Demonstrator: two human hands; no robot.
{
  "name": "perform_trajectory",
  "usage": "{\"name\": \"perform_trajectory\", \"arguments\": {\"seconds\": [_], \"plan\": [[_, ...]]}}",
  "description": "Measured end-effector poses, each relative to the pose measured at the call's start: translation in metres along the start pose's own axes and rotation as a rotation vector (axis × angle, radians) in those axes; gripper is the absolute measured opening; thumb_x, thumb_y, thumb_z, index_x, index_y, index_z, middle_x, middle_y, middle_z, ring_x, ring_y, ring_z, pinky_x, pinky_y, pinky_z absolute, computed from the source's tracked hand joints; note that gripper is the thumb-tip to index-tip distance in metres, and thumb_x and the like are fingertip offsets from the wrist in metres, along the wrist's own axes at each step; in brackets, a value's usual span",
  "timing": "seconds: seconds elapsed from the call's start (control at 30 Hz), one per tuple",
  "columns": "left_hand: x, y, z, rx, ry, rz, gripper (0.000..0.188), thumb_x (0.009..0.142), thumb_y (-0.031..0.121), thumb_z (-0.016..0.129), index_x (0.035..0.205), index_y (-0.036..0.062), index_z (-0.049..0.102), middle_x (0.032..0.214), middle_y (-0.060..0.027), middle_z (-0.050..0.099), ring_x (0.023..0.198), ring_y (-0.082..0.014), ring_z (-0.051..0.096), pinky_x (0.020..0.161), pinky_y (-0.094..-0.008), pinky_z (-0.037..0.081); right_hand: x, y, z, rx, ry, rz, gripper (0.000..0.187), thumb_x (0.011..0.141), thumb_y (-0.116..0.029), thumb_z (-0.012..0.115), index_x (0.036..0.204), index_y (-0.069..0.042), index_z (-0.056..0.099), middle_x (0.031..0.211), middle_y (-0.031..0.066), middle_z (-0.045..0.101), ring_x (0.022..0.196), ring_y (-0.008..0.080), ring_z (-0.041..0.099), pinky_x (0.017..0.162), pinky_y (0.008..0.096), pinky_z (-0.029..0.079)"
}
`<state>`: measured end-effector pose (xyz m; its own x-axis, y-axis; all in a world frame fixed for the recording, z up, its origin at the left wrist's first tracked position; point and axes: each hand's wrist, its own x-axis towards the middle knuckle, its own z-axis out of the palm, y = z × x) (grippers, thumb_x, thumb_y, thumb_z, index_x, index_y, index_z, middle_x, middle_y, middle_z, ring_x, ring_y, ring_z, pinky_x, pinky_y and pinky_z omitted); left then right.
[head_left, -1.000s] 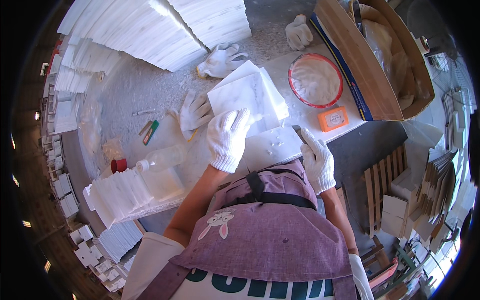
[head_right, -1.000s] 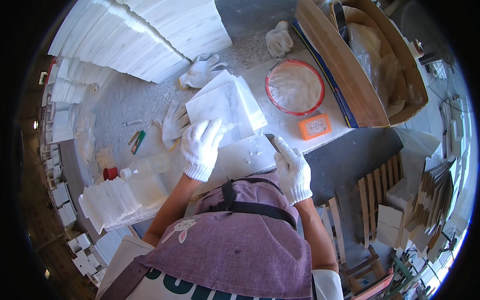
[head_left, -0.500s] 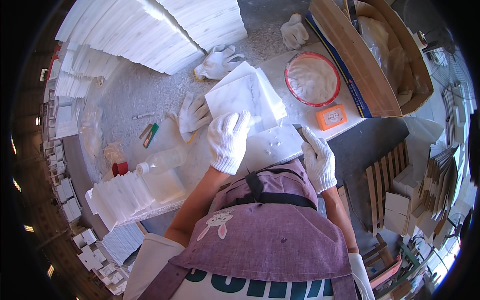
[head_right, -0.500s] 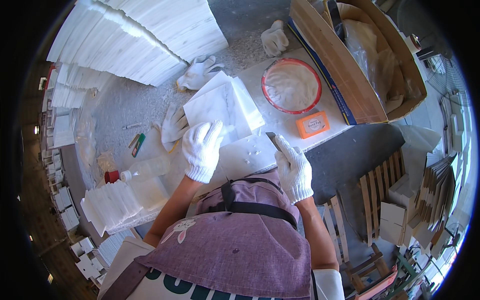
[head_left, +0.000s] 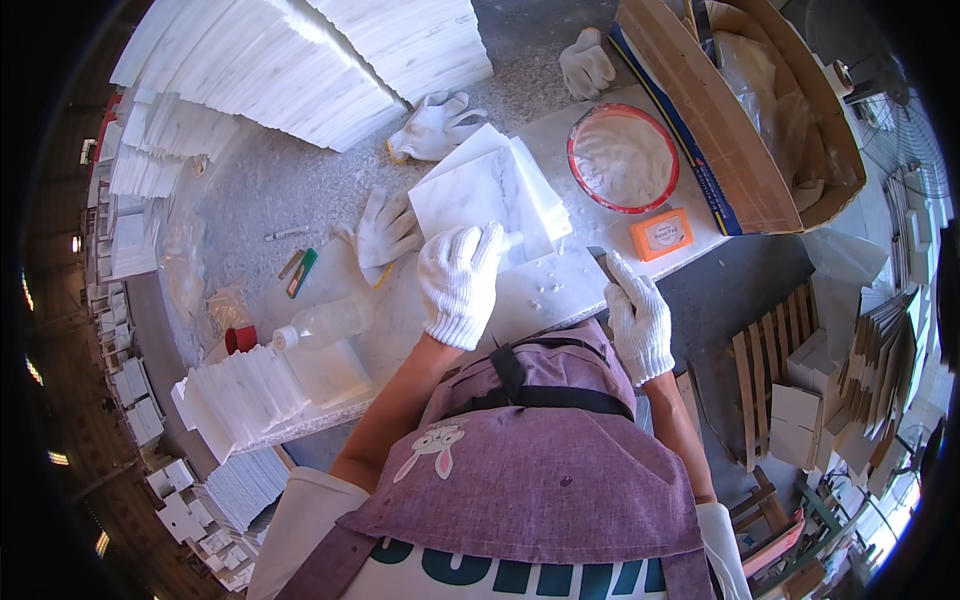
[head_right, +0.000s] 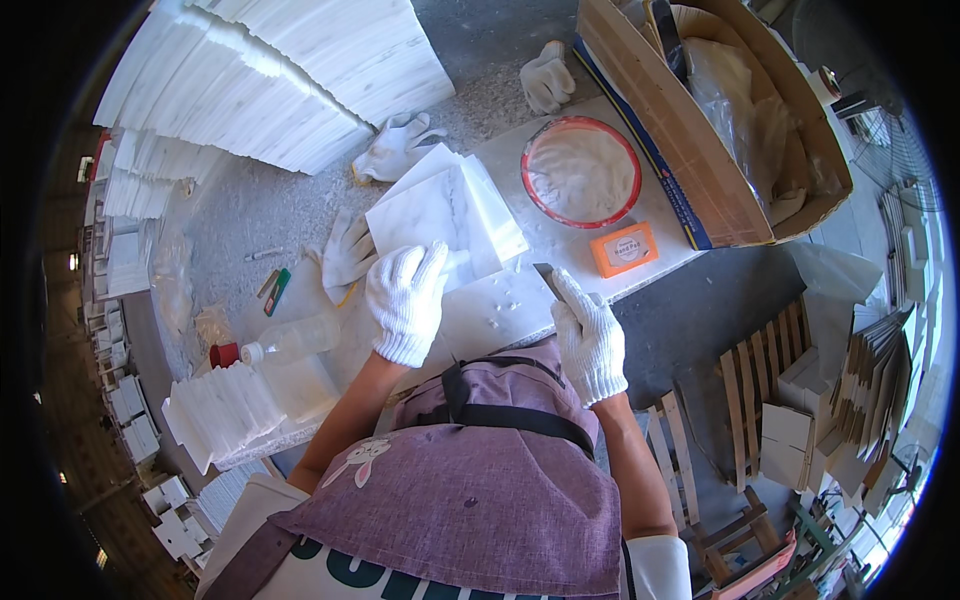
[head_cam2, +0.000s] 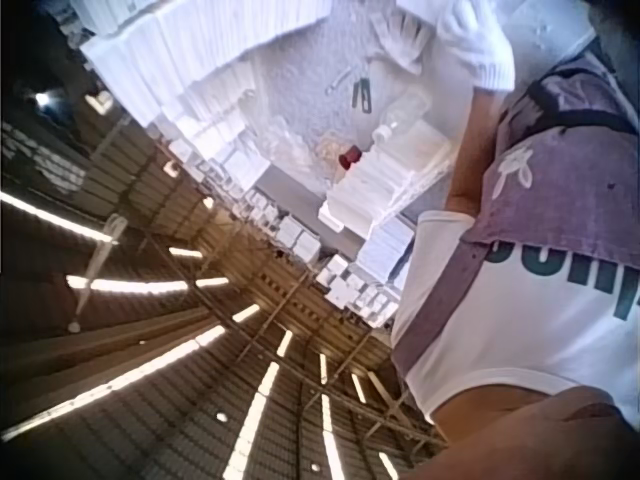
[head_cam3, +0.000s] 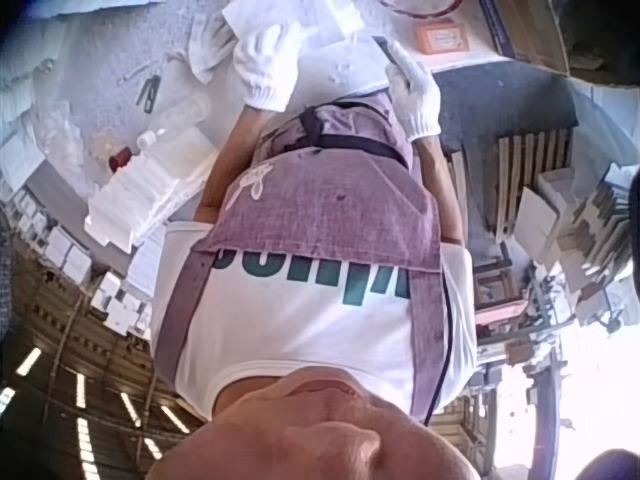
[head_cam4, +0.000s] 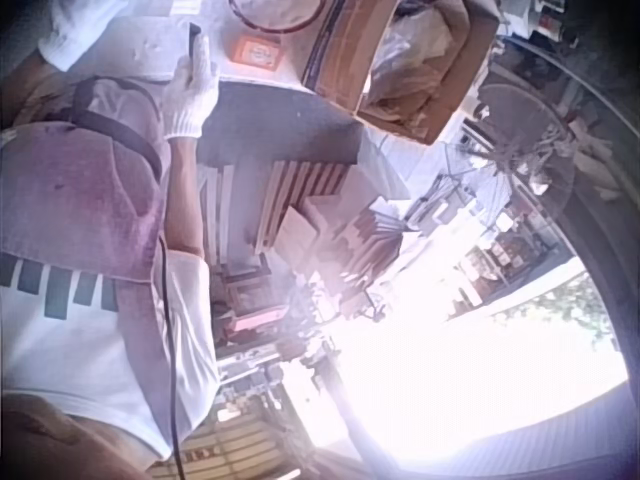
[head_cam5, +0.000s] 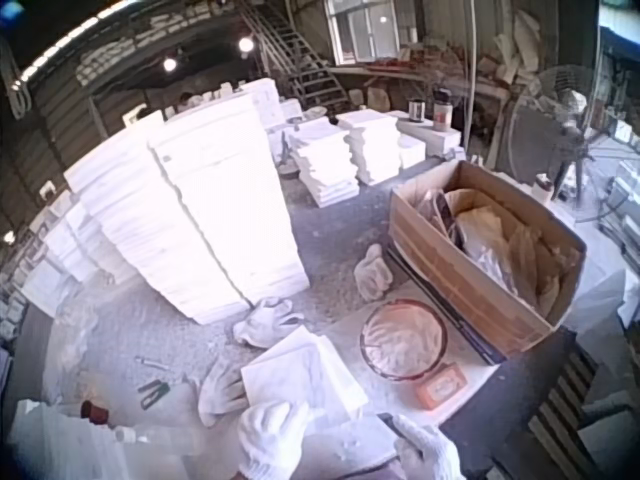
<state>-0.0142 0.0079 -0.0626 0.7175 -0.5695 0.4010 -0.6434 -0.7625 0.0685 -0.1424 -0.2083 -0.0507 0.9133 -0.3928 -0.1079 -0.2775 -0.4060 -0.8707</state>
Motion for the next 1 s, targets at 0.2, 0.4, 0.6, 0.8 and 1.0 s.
{"name": "perform_trajectory", "arguments": {"seconds": [0.2, 0.4, 0.6, 0.8, 1.0], "plan": [[0.0009, 0.0017, -0.0009, 0.022, -0.024, -0.004, 0.042, 0.072, 0.019, 0.074, 0.114, 0.0180, 0.068, 0.100, -0.0010, 0.059, 0.098, -0.0244, 0.058, 0.085, -0.0441, 0.045, -0.0003, 0.0002, -0.0011, 0.002, -0.019, 0.036, 0.036, 0.092, -0.005, 0.058, 0.128, -0.003, 0.062, 0.110, 0.0142, 0.067, 0.090, 0.0180, 0.064, 0.079, 0.0290, 0.051], [0.0009, 0.0034, 0.0001, 0.023, -0.026, -0.022, 0.040, 0.074, 0.019, 0.072, 0.114, 0.0181, 0.068, 0.100, -0.0003, 0.059, 0.099, -0.0236, 0.057, 0.085, -0.0438, 0.044, -0.0002, -0.0027, -0.0006, 0.029, -0.004, 0.074, 0.036, 0.090, -0.005, 0.060, 0.126, -0.004, 0.064, 0.105, 0.0164, 0.069, 0.090, 0.0233, 0.065, 0.082, 0.0319, 0.051], [0.0014, 0.0033, 0.0000, 0.045, -0.023, -0.008, 0.038, 0.075, 0.020, 0.071, 0.114, 0.0184, 0.068, 0.099, -0.0003, 0.059, 0.099, -0.0235, 0.057, 0.085, -0.0438, 0.044, 0.0004, 0.0007, 0.0002, 0.028, 0.015, 0.034, 0.036, 0.089, -0.005, 0.060, 0.125, -0.005, 0.064, 0.102, 0.0182, 0.069, 0.091, 0.0265, 0.066, 0.085, 0.0339, 0.050], [0.0022, 0.0035, -0.0015, 0.054, -0.017, 0.002, 0.038, 0.076, 0.020, 0.070, 0.114, 0.0188, 0.068, 0.099, -0.0005, 0.059, 0.099, -0.0236, 0.057, 0.085, -0.0436, 0.044, 0.0002, -0.0001, 0.0003, 0.058, -0.005, 0.091, 0.036, 0.090, -0.005, 0.061, 0.125, -0.004, 0.064, 0.100, 0.0178, 0.069, 0.089, 0.0269, 0.065, 0.084, 0.0342, 0.050], [0.0012, 0.0028, 0.0012, 0.050, -0.007, -0.001, 0.037, 0.076, 0.020, 0.070, 0.113, 0.0187, 0.068, 0.099, -0.0007, 0.058, 0.098, -0.0237, 0.057, 0.085, -0.0435, 0.044, -0.0001, -0.0003, 0.0003, 0.053, 0.006, 0.062, 0.036, 0.090, -0.005, 0.060, 0.126, -0.004, 0.063, 0.102, 0.0179, 0.069, 0.091, 0.0262, 0.065, 0.085, 0.0336, 0.050]]}}
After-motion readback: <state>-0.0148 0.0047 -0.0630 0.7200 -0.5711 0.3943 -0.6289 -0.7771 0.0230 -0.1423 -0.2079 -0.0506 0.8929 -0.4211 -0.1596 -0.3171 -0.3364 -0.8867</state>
